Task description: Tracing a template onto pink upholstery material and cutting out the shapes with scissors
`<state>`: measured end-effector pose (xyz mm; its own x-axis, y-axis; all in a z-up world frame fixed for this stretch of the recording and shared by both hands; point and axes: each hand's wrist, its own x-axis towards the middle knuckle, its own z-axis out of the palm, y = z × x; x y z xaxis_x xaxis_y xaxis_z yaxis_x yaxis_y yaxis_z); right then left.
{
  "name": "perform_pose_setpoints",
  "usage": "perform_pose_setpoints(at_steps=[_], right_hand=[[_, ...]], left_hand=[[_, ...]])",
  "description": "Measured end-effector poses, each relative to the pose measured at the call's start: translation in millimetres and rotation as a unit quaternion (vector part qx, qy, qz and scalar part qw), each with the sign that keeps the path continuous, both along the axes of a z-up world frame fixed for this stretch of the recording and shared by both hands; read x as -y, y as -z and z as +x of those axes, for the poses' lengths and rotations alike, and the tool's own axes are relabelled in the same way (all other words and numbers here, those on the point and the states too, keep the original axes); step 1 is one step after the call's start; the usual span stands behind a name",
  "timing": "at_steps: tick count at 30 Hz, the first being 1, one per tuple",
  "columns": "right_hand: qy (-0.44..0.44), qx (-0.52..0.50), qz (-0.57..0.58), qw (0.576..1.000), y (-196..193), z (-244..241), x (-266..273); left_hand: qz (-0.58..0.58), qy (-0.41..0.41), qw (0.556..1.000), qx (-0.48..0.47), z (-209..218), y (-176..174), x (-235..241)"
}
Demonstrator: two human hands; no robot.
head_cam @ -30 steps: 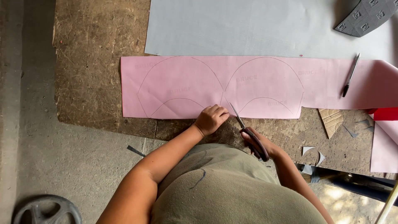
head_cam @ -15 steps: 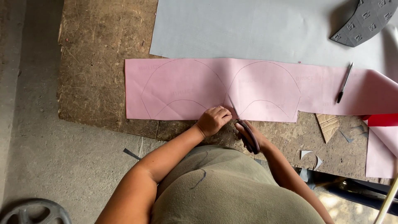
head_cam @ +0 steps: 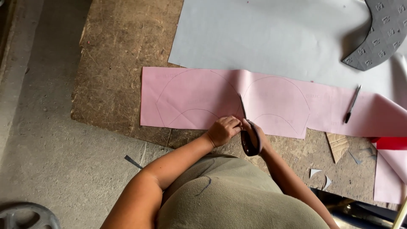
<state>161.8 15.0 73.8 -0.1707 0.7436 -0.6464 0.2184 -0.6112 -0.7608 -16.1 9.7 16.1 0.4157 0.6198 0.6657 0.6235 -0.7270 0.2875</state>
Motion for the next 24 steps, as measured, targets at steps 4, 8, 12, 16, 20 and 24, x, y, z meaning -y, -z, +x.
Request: perform_pose_setpoints(at_steps=[4,8,12,16,20,24], right_hand=[[0.067,-0.074,-0.08,0.992,-38,-36,-5],[0.052,-0.057,-0.066,0.995,-31,-42,-38],[0.036,-0.014,-0.043,0.998,-19,-32,-55],[0.013,0.045,-0.007,0.999,-47,-36,-63],[0.017,0.021,0.019,0.999,-40,-40,-79],[0.016,0.041,0.066,0.997,-50,-24,-87]], left_hand=[[-0.031,0.029,0.999,0.003,-3,-1,8],[-0.041,0.015,0.999,0.03,-13,-10,10],[-0.063,0.022,0.997,0.034,-16,8,20],[-0.105,0.06,0.99,0.074,-19,-4,27],[-0.159,0.04,0.984,0.064,-18,3,35],[-0.185,-0.018,0.978,0.093,-16,-41,62]])
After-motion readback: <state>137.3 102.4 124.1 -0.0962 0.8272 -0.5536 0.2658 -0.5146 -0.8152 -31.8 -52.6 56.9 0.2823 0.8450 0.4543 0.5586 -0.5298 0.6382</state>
